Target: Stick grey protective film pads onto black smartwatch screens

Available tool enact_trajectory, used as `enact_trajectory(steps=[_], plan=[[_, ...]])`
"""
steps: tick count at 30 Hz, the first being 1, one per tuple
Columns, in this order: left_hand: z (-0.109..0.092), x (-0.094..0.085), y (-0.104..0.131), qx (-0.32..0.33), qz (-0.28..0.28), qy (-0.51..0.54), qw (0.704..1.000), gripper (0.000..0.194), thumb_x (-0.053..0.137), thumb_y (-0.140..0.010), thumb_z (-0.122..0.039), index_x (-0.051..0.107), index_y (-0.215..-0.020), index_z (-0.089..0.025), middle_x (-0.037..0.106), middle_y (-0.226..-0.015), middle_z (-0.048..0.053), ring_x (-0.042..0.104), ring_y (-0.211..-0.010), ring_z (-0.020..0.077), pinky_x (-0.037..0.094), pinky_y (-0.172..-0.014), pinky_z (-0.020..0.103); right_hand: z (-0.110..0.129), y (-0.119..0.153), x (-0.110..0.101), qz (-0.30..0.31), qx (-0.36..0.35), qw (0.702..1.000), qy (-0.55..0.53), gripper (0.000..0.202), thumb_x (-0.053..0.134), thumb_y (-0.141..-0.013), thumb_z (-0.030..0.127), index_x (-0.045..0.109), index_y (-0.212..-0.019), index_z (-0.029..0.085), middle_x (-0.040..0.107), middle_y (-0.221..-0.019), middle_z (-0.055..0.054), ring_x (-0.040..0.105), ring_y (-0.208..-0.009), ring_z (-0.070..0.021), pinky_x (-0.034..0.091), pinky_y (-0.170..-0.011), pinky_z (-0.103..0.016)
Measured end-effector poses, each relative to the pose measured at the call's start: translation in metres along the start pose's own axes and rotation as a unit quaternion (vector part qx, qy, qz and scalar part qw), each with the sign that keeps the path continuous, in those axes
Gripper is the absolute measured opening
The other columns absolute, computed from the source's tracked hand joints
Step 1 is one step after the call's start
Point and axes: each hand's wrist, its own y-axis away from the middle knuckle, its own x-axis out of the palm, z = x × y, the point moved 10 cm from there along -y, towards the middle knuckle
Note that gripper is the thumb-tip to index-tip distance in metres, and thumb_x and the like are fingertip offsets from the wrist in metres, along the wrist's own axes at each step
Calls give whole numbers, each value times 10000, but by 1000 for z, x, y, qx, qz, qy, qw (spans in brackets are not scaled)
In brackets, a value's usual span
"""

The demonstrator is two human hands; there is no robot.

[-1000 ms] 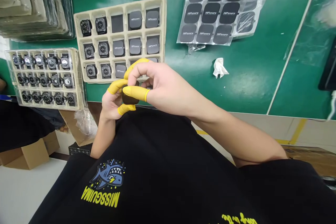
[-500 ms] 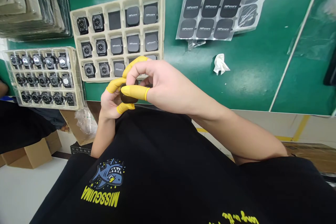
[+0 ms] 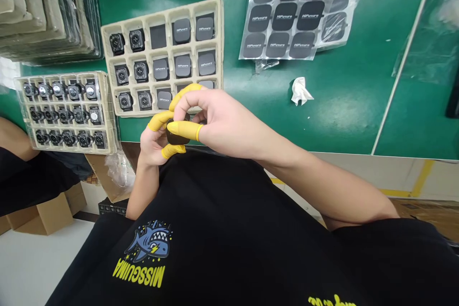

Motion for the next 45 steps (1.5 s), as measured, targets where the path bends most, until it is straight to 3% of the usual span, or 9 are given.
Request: enact_trajectory(steps=[8,13,21,32,37,45], plan=[[7,0,1,-27,7,2,1000,819,912,-878,-633,596,-1558,-303,814,-1330,111,845,-1159,300,697,-999,401,2,-1,1,6,-5,1000,5,311,975,-800,445,731,-758,256,731,-1065,-52,678,-907,-238,597,-725,-376],[2,-1,0,-6,6,8,1000,774,905,-912,-573,595,-1571,-308,820,-1302,93,841,-1132,268,685,-986,368,1,-1,0,1,-11,1000,15,298,959,-813,446,737,-761,254,726,-1052,-55,658,-894,-231,576,-705,-363],[4,-3,3,-10,6,6,1000,880,945,-834,-633,599,-1573,-305,828,-1282,96,843,-1105,280,678,-961,374,-1,-3,2,4,-16,1000,6,346,972,-806,497,734,-763,249,711,-1071,-59,653,-890,-225,584,-735,-375],[2,-1,0,-10,8,30,999,825,933,-861,-607,611,-1559,-305,831,-1265,86,846,-1102,258,679,-965,346,-2,-3,1,4,-26,1000,7,248,943,-818,404,750,-782,253,717,-1103,-58,640,-878,-217,597,-697,-357],[12,-1,4,-46,13,11,999,874,911,-834,-699,619,-1535,-268,823,-1278,113,833,-1096,267,670,-959,357,-2,-3,1,7,-24,1000,11,249,946,-817,388,742,-779,249,712,-1115,-58,642,-890,-215,596,-713,-355],[6,-2,2,-32,8,20,999,768,925,-895,-559,620,-1537,-268,815,-1269,92,820,-1103,243,646,-959,328,9,2,1,-15,-94,990,105,135,813,-924,306,727,-839,246,719,-1045,-61,629,-919,-219,582,-790,-365]])
